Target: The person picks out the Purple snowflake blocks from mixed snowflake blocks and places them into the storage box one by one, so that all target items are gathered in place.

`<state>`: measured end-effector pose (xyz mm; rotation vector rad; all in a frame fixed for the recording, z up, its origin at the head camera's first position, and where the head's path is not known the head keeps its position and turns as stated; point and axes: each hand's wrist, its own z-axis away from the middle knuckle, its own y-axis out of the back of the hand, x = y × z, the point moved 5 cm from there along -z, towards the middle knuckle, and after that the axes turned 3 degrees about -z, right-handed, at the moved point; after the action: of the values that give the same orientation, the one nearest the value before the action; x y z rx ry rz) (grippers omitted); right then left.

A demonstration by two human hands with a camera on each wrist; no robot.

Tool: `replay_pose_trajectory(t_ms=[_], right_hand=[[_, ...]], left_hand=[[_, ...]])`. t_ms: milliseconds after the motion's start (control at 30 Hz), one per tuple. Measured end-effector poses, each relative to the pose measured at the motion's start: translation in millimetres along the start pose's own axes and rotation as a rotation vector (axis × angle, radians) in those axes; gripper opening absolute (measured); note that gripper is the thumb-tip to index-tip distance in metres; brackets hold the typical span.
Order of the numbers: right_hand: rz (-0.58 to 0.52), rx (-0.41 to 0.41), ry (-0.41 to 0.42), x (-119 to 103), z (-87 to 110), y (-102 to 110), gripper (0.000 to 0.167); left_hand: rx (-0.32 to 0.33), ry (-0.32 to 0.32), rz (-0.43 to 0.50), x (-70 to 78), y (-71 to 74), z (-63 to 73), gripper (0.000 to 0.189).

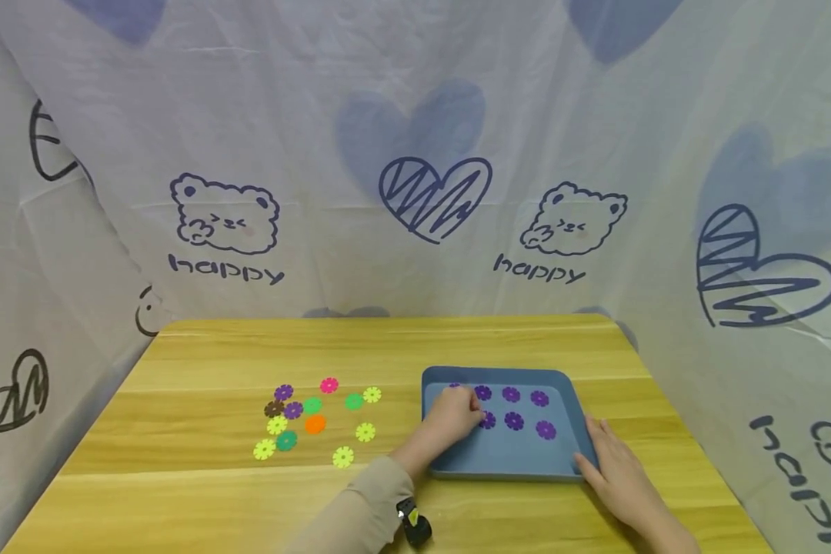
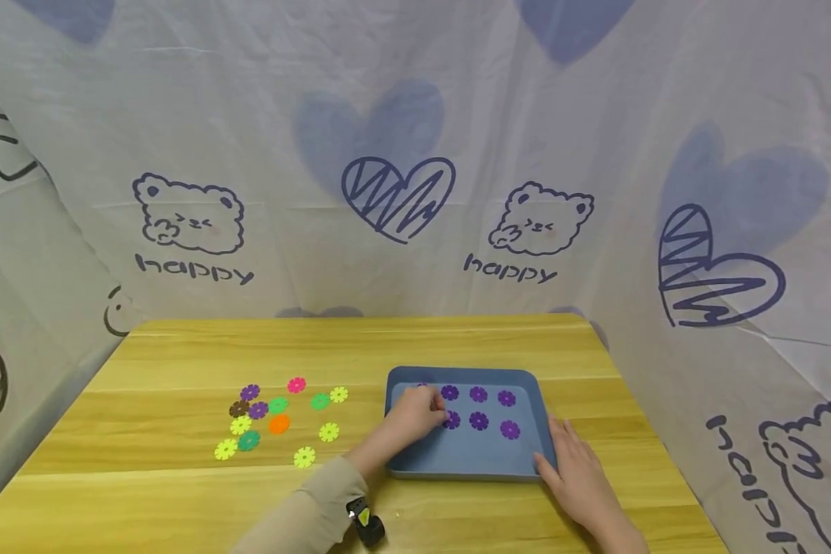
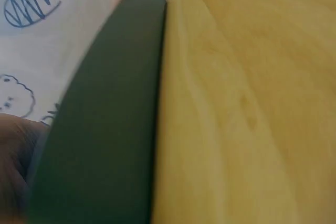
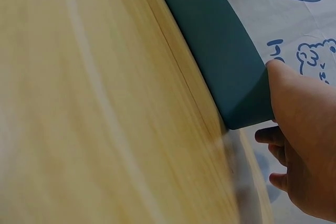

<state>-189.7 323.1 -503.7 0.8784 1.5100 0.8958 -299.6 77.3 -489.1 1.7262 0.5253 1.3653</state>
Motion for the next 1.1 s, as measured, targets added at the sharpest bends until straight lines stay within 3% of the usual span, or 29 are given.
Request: replay_pose_trajectory(t_ms=[233, 433, 533, 867, 1100], right_hand=[[-0.007, -0.009, -0.003, 4.1, -0.6, -0.1, 0.071], [0.005, 0.004, 0.012, 5.0, -1.6, 0.3, 0.071], [0.009, 0.013, 0.022, 3.9, -1.5, -0.2, 0.070], [0.007, 0.032, 0.031, 2.4, -0.4, -0.1, 0.069], [-0.009, 0.021, 0.025, 2.6, -0.8, -0.2, 0.069]], left_hand=[[0.028, -0.098, -0.014, 4.0, 40.0, 18.3, 0.014], [-0.050, -0.122, 0.080, -4.2, 76.7, 36.9, 0.017], [-0.058, -0.130, 0.090, -12.9, 92.6, 49.0, 0.016], [-0.025, -0.165, 0.232, -62.2, 132.8, 81.6, 0.019], [0.083, -0.130, 0.209, -114.7, 157.1, 92.8, 0.023]])
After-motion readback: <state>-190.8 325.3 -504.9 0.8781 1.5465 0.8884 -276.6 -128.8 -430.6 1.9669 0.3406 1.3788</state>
